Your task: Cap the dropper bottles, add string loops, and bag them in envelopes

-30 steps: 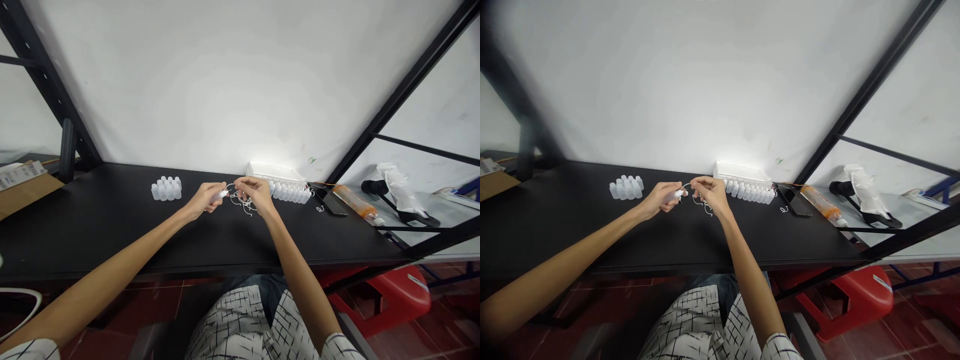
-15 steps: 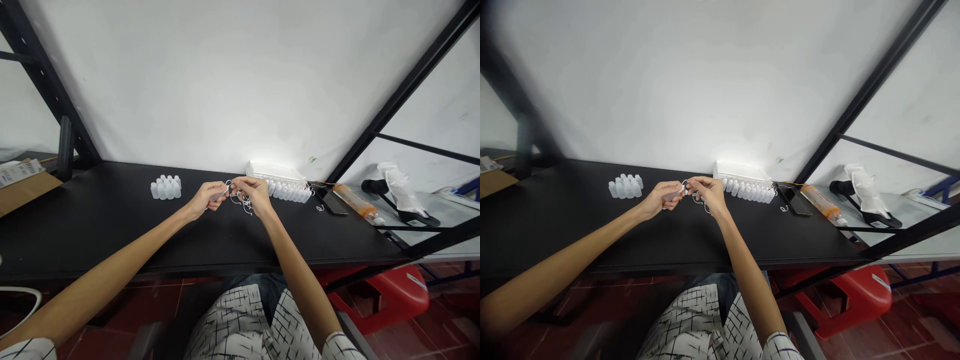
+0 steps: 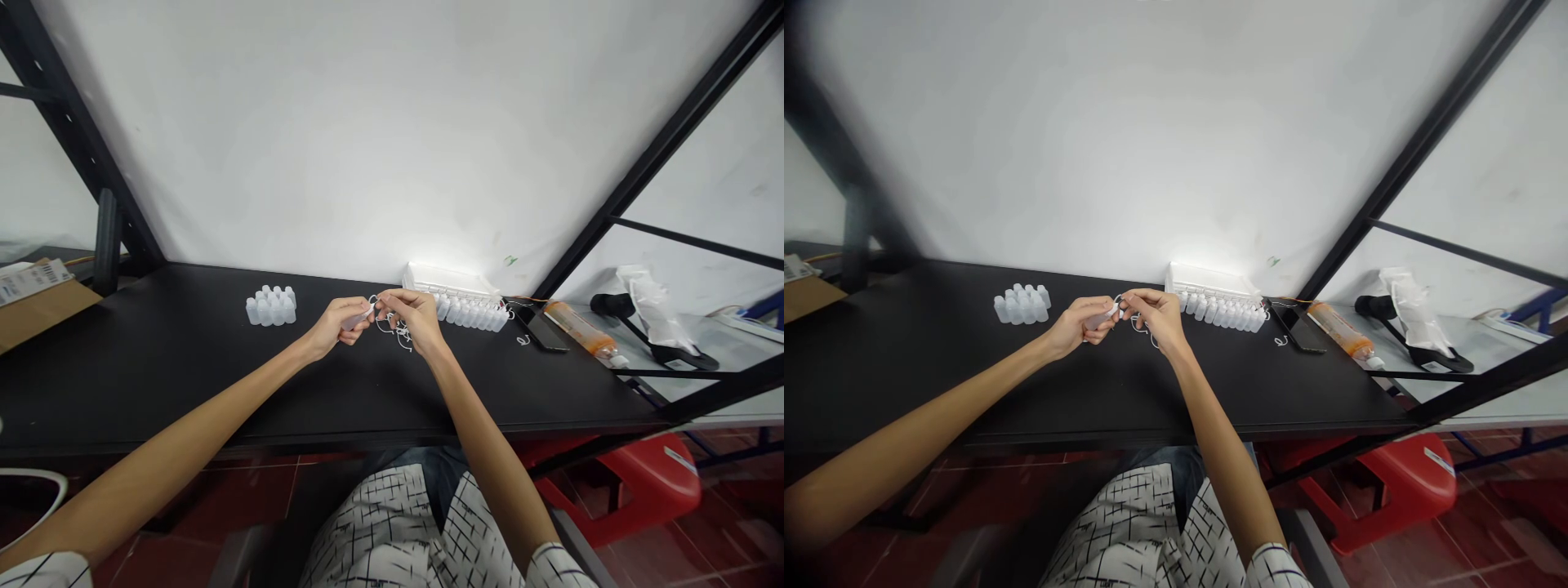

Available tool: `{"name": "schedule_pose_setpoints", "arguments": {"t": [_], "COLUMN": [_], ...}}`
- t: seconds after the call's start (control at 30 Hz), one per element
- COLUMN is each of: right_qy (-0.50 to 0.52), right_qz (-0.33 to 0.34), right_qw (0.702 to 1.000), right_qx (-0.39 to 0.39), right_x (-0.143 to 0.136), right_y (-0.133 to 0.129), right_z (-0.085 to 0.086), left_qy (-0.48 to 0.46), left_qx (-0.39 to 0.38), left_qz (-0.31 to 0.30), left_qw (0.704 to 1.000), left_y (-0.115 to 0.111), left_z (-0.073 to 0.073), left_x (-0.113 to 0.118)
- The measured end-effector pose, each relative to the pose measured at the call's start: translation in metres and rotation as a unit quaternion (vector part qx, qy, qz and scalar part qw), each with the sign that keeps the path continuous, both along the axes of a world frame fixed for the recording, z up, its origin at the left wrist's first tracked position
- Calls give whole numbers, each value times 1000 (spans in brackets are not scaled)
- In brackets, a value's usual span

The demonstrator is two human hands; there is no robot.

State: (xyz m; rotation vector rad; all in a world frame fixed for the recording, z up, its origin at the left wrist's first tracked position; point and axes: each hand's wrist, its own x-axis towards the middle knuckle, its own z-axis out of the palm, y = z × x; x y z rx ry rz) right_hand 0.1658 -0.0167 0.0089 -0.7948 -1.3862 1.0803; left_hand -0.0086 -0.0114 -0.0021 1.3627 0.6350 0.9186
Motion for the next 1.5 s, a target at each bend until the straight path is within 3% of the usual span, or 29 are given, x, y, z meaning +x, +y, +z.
{"name": "schedule_pose_setpoints", "arguments": {"t": [0.83, 1.5], "right_qy": [15, -80], "right_qz": [17, -2], "right_qw": [1000, 995], "right_qx": [13, 63], "right_x": [-1, -1], "right_y": [0, 4], "right_z": [-1, -8], "left_qy": [-24, -17], "left_qx": [-15, -13], "left_qz": [-9, 11], "left_qw": [1000, 1000], "left_y": [0, 0], "left_z": [1, -6], "left_x": [1, 2]}}
